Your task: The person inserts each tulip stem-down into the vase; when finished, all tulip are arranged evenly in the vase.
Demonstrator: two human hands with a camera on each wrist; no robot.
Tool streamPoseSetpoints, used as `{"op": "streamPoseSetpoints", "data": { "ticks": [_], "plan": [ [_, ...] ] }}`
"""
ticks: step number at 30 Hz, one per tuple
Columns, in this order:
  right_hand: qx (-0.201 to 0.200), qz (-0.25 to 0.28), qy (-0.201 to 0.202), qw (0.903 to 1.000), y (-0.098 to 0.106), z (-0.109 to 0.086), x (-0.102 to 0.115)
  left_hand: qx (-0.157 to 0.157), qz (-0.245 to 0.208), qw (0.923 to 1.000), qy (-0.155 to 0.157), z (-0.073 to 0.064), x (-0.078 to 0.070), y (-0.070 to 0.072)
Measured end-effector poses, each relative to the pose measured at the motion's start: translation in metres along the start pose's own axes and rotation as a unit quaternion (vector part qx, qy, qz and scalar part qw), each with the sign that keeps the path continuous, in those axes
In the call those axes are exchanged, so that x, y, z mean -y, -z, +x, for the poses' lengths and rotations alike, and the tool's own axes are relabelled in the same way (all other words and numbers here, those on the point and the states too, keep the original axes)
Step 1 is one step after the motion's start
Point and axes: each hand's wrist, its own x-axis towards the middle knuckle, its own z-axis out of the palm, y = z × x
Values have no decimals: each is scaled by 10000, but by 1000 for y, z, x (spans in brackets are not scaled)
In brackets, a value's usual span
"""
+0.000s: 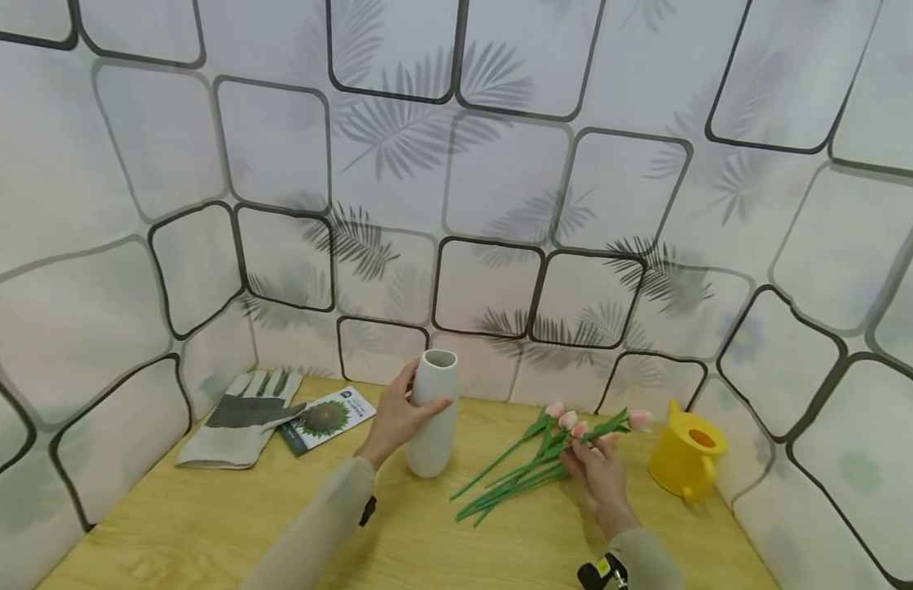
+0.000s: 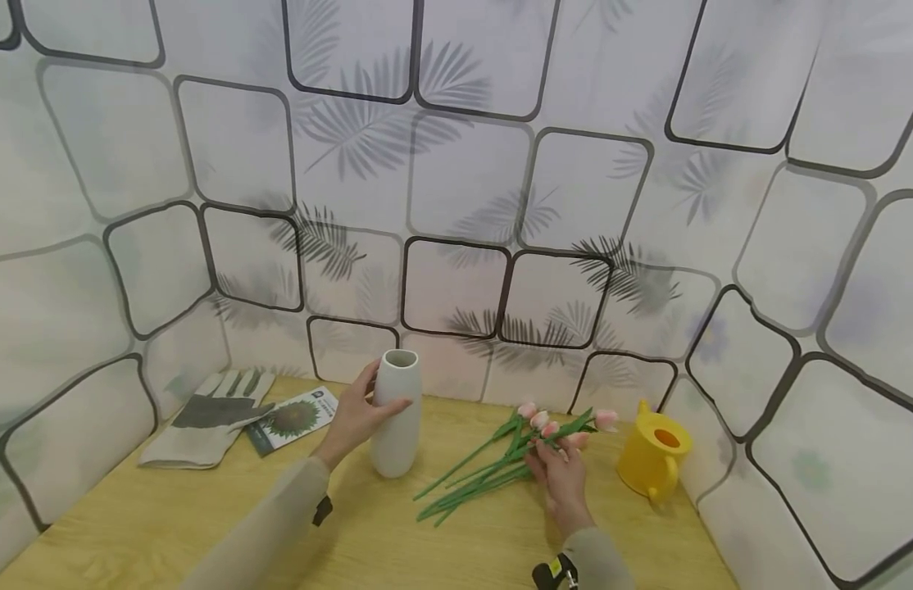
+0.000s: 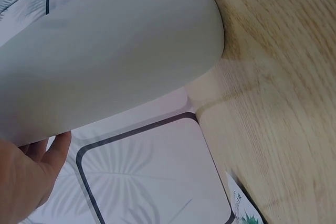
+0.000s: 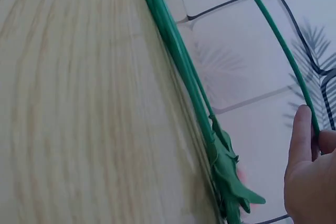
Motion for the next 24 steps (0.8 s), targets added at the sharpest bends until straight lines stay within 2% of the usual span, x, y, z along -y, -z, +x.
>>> {"op": "streamPoseSetpoints", "data": {
  "ticks": [5,11,18,24],
  "plan": [
    [-18,397,187,9990,-10,-4,8,64,-56,10000,52,-1,0,-1],
    [-7,591,285,9978,-26,-6,23,95,-249,9995,165,-3,-2,-2],
    [61,695,350,9969,-50,-2,42,30,-245,9996,164,0,-2,-2],
    [60,733,493,9961,-67,0,50,67,-372,9987,339,-1,-3,-2]
  ]
}}
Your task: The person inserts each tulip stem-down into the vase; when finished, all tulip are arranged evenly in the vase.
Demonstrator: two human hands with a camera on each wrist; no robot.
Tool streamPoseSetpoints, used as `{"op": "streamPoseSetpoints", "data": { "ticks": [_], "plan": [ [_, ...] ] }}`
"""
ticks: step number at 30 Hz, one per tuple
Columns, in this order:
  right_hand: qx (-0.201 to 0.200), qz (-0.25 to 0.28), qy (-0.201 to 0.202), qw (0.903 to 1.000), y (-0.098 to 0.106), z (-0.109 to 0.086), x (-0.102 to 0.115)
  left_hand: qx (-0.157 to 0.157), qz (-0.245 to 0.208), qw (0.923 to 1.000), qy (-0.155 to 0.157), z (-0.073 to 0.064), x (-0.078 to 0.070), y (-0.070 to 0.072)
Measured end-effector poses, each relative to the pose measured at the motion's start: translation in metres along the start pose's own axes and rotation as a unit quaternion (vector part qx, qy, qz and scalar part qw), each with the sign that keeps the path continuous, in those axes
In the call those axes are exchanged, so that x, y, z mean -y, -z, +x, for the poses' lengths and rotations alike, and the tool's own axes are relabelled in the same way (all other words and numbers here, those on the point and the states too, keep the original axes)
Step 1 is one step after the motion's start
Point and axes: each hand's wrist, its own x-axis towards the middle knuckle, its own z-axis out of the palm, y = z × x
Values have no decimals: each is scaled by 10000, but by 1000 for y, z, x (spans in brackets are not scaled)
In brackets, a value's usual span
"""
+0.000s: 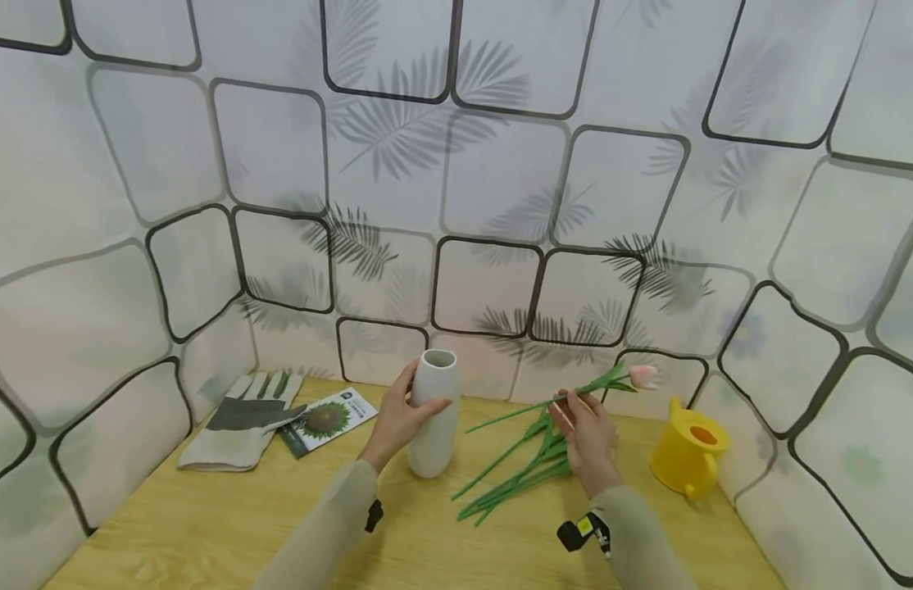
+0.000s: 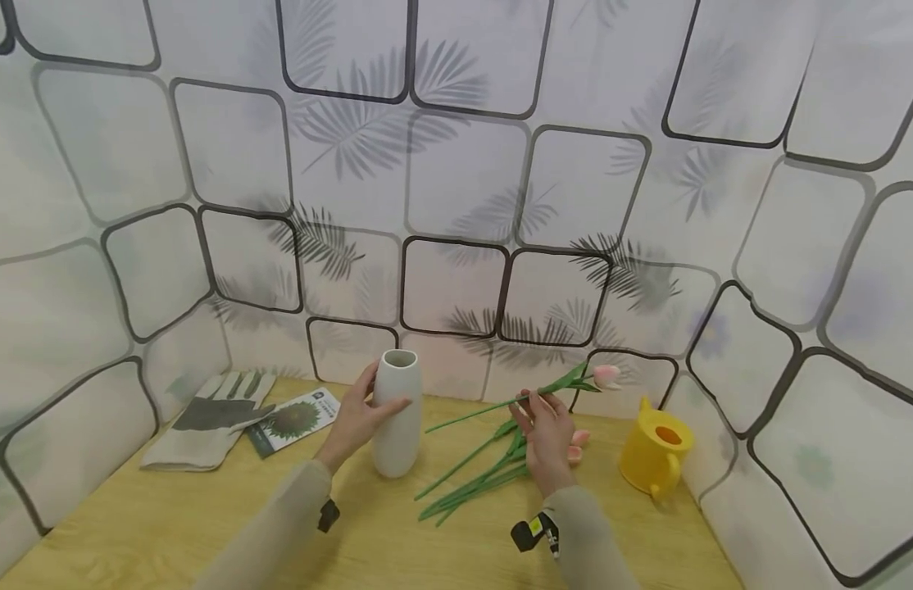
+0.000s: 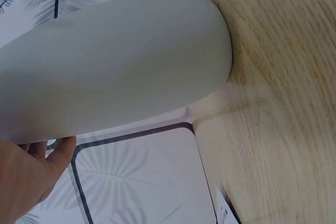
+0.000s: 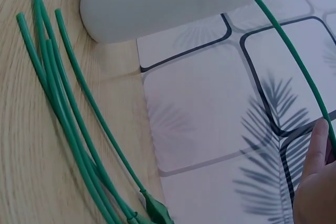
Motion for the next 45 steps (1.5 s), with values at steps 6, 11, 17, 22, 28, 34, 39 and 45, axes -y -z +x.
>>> {"op": "streamPoseSetpoints", "data": {
  "ticks": [6,11,17,22,28,34,39,45],
  "plan": [
    [-14,314,228,9992,-19,3,7,-53,-31,9999,84,2,-1,-1],
    [-196,578,433,9972,-35,9,11,-64,16,9998,172,3,-4,0],
    [-227,913,585,9938,-55,14,15,-36,-59,10000,-10,5,-3,5],
    [-182,1073,658,9919,-64,14,21,2,-69,10000,9,6,-2,3],
    [-227,1016,829,9911,-79,15,26,-13,-47,10000,61,2,2,2],
    [-137,634,1258,9899,-94,23,30,-49,11,9999,163,2,0,1],
    [-92,500,1394,9889,-101,27,32,34,89,9998,198,-1,-16,1],
    [109,142,1396,9901,-108,27,29,75,95,9997,190,-4,-20,1]
  ]
}}
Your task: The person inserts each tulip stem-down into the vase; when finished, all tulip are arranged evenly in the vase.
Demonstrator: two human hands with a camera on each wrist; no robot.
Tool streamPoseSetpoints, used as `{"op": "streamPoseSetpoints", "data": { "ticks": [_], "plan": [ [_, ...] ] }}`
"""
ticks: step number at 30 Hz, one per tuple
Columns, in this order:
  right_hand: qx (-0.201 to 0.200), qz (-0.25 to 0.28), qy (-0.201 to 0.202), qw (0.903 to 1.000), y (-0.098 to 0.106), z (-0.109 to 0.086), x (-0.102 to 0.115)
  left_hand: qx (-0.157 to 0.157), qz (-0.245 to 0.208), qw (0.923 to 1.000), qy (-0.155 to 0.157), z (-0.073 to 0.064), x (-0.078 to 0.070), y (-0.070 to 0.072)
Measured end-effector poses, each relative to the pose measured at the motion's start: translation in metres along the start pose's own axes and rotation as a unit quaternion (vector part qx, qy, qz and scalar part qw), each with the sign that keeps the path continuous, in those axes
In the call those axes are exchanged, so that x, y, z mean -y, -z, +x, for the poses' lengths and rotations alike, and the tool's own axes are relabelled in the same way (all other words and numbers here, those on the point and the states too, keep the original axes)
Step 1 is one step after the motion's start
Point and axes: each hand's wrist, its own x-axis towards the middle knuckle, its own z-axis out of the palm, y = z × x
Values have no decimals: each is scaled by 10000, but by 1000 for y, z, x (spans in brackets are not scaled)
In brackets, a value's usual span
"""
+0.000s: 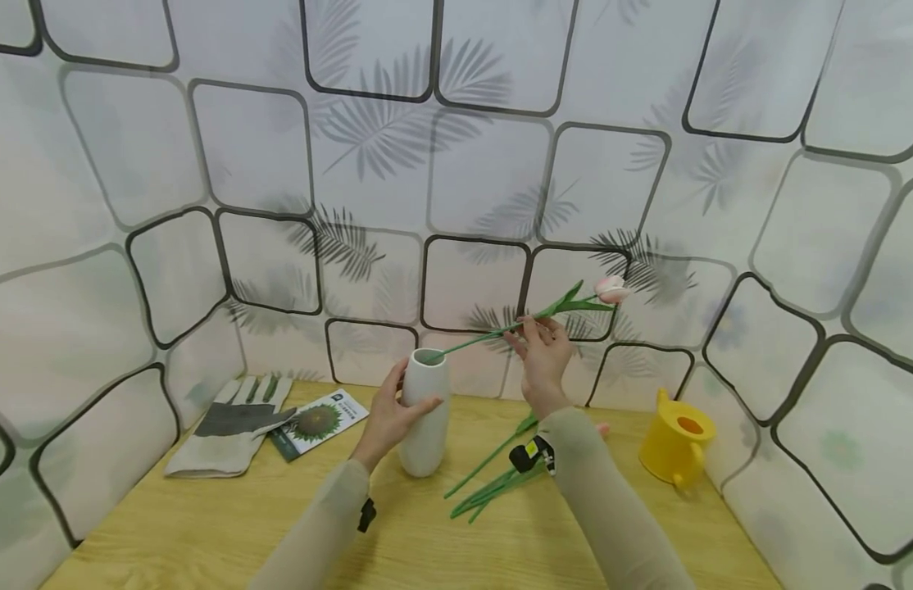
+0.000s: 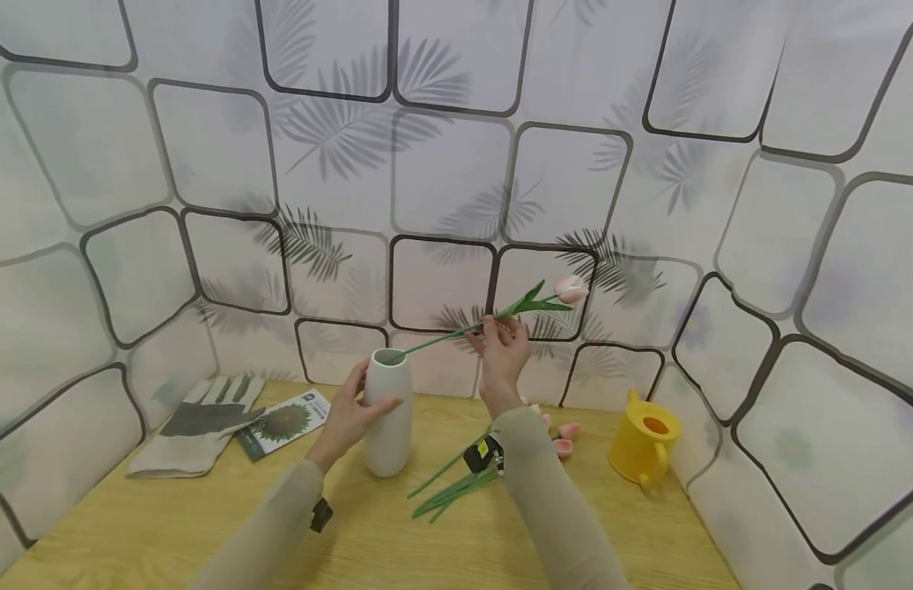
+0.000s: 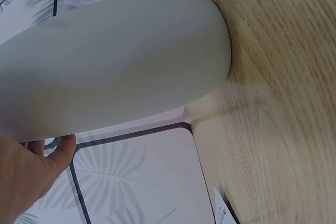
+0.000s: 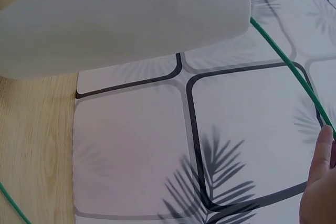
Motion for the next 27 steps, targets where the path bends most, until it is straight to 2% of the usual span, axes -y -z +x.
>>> {"op": "streamPoseSetpoints", "data": {
  "ticks": [3,5,9,16,20,27],
  "plan": [
    [180,-108,-16,9998,-5,0,-3,-31,-28,10000,45,4,15,-2],
    [331,-238,-66,9991,-9,1,-5,-58,-57,10000,33,3,19,-2],
    [621,-494,-126,9968,-17,-1,-9,-118,-103,9999,14,2,21,-2],
    [1233,-1026,76,9870,-26,-5,-15,-92,-120,9999,-31,3,22,-5],
    [1732,-1422,97,9745,-31,-7,-17,-84,-112,9999,-19,5,23,-6],
    [2662,-2373,39,9342,-43,-10,-13,10,-150,9999,5,8,20,-1]
  ]
}}
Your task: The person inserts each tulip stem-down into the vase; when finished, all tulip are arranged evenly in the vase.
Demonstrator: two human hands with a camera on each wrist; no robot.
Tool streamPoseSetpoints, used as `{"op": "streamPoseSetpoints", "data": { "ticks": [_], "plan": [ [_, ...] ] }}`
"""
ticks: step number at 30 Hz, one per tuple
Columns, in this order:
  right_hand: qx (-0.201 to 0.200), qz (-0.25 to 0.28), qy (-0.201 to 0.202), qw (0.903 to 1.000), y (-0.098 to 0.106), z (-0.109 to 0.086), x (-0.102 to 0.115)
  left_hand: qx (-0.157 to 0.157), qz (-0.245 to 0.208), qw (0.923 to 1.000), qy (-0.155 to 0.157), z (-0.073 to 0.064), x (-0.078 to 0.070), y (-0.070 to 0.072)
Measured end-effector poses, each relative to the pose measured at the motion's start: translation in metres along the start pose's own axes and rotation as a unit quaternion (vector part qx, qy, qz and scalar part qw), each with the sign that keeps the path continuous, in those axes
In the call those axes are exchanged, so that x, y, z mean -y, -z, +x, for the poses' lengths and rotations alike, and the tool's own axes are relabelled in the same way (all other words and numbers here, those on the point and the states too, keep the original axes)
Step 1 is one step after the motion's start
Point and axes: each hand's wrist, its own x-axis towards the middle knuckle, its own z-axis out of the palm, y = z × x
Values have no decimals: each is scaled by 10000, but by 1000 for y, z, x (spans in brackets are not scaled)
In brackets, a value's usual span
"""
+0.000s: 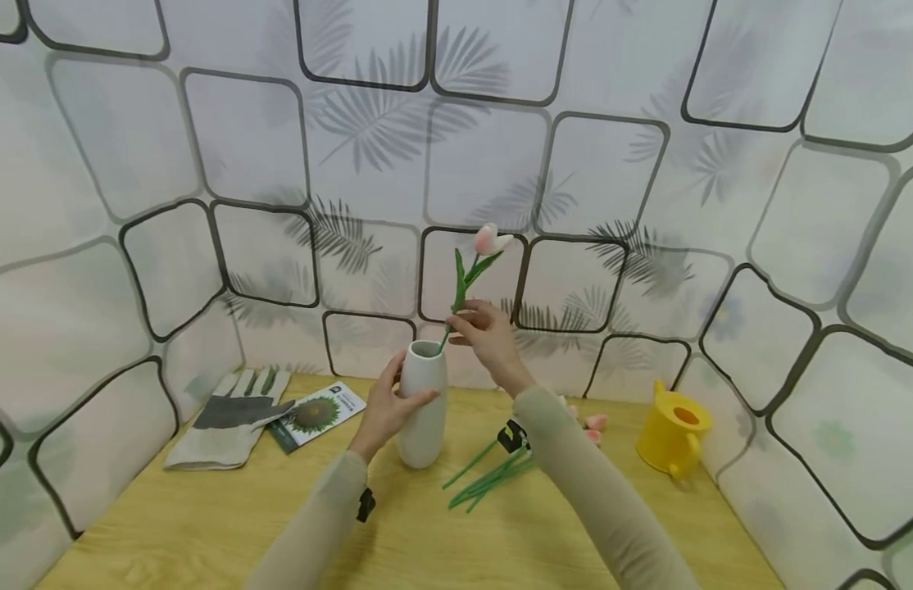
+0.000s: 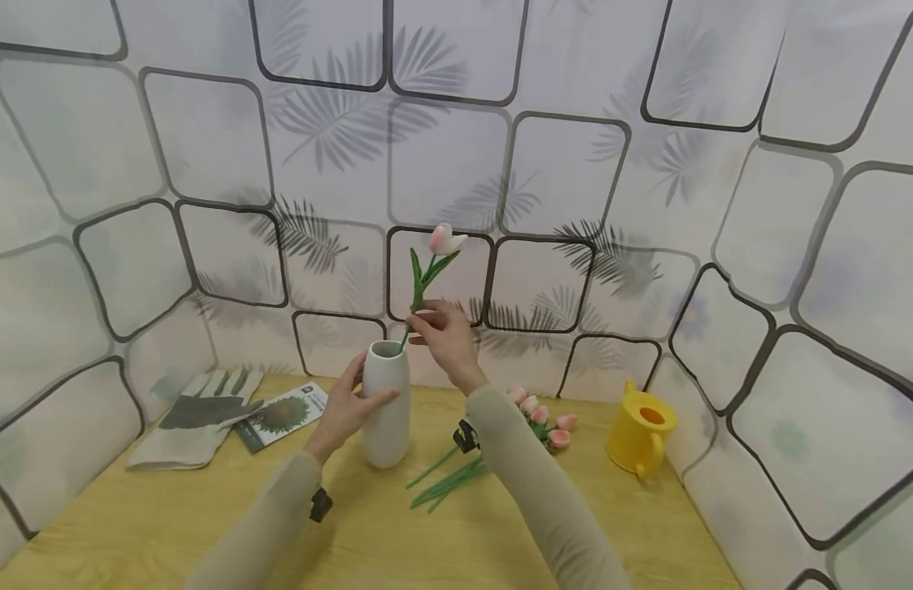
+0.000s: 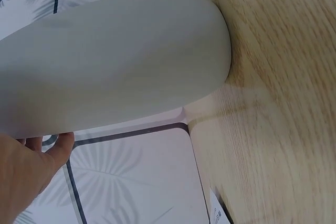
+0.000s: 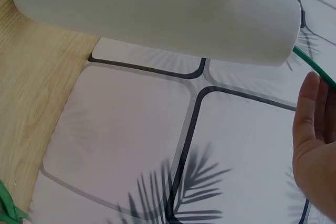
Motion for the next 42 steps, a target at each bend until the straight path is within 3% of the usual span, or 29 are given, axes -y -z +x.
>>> {"op": "streamPoseSetpoints", "data": {
  "ticks": [5,11,17,20,26,36,42],
  "plan": [
    [489,-702,-68,9963,-8,2,0,89,20,9999,69,-3,-7,4],
    [959,-1687,115,9809,-13,-1,-6,94,24,10000,-8,0,0,3],
    [1005,-2657,581,9570,-21,0,-7,74,-23,9999,-98,1,-1,4],
    [952,-2887,727,9499,-23,-1,-9,74,-26,9999,-142,1,-2,4],
    [919,-2918,777,9489,-24,-4,-14,76,13,9999,-89,-1,0,2],
    [817,-2718,861,9550,-23,-4,-17,92,-88,9999,-32,0,1,1],
    [807,-2231,742,9686,-19,-5,-20,119,-89,9999,9,0,0,1]
  ]
}}
